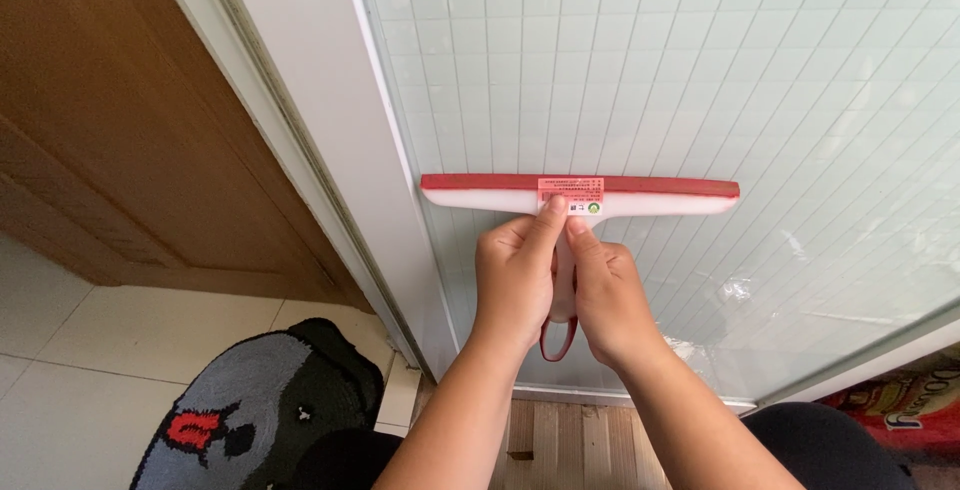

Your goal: Applying a textured wrap film to a glass door panel using a squeegee to remove air bubbles and ensure adhesion.

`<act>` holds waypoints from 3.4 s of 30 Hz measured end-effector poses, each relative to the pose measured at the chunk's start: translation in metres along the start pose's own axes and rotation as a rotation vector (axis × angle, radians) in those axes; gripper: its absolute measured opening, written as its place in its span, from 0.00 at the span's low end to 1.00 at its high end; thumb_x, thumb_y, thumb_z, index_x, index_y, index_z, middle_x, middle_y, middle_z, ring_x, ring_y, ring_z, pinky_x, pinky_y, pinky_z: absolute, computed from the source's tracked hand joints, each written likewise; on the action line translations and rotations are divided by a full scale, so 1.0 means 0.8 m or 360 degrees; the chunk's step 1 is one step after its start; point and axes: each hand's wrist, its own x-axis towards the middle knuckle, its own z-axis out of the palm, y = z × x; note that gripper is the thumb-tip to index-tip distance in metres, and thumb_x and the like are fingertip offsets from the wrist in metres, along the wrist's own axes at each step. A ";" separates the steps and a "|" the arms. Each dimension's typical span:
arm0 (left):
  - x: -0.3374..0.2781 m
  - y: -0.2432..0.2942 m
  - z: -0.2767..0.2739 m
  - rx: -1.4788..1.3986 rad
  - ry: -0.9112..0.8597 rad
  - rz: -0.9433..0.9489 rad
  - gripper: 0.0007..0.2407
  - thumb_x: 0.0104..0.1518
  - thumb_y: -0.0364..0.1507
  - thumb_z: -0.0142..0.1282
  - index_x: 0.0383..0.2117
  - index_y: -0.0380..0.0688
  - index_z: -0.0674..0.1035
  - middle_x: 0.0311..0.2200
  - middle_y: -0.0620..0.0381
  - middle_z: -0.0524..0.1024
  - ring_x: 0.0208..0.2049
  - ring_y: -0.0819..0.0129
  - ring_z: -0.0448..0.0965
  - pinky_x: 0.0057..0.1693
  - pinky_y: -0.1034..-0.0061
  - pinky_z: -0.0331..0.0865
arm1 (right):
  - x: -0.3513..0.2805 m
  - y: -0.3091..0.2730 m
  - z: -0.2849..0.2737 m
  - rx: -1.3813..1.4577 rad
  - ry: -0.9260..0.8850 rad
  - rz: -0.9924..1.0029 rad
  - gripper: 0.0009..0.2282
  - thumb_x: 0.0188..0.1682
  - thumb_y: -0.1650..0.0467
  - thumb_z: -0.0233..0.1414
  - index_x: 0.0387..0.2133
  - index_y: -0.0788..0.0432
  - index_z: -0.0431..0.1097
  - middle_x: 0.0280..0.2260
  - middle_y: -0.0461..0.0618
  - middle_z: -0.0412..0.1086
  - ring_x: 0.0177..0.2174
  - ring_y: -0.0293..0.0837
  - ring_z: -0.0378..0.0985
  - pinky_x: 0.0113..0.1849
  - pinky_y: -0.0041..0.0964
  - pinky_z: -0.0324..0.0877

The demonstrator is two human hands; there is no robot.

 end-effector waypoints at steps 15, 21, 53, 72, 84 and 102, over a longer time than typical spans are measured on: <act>0.004 -0.032 -0.004 0.0097 0.0004 0.0079 0.22 0.61 0.36 0.61 0.08 0.47 0.70 0.06 0.65 0.58 0.16 0.78 0.57 0.25 0.81 0.53 | -0.010 -0.020 0.007 -0.0029 -0.0008 0.0002 0.31 0.63 0.63 0.39 0.05 0.58 0.63 0.05 0.45 0.53 0.08 0.37 0.52 0.12 0.28 0.51; 0.006 -0.042 -0.004 0.0142 0.0002 0.0079 0.22 0.61 0.36 0.60 0.08 0.47 0.70 0.06 0.65 0.58 0.17 0.78 0.58 0.25 0.81 0.54 | -0.017 -0.021 0.009 -0.0011 -0.0014 0.0049 0.31 0.63 0.63 0.40 0.04 0.58 0.63 0.05 0.45 0.52 0.08 0.37 0.52 0.12 0.28 0.51; 0.025 -0.132 -0.026 0.0235 0.0062 0.0068 0.20 0.63 0.37 0.58 0.11 0.43 0.78 0.07 0.63 0.65 0.17 0.76 0.60 0.26 0.79 0.55 | 0.035 0.155 -0.025 -0.0189 -0.0019 0.0054 0.30 0.62 0.62 0.40 0.05 0.55 0.65 0.05 0.43 0.57 0.08 0.35 0.57 0.13 0.27 0.54; 0.007 -0.094 -0.018 0.0271 0.0083 0.0046 0.20 0.62 0.36 0.58 0.10 0.43 0.77 0.07 0.63 0.63 0.18 0.74 0.61 0.25 0.76 0.55 | 0.035 0.200 -0.029 -0.0212 -0.0028 0.0078 0.30 0.62 0.62 0.39 0.05 0.54 0.65 0.05 0.42 0.55 0.09 0.35 0.55 0.13 0.27 0.52; 0.006 -0.106 -0.019 0.0284 0.0108 -0.0012 0.19 0.63 0.36 0.58 0.11 0.43 0.79 0.08 0.63 0.66 0.18 0.75 0.60 0.26 0.77 0.55 | 0.039 0.228 -0.037 -0.0287 -0.0060 0.0083 0.30 0.62 0.62 0.39 0.05 0.54 0.64 0.05 0.41 0.55 0.10 0.35 0.54 0.14 0.29 0.51; 0.014 -0.160 -0.027 0.0368 0.0140 -0.0133 0.21 0.62 0.37 0.58 0.09 0.44 0.77 0.05 0.63 0.65 0.16 0.75 0.61 0.24 0.77 0.56 | 0.034 0.294 -0.045 -0.0340 -0.0095 0.0153 0.31 0.62 0.63 0.38 0.04 0.55 0.65 0.05 0.44 0.60 0.11 0.38 0.56 0.16 0.31 0.54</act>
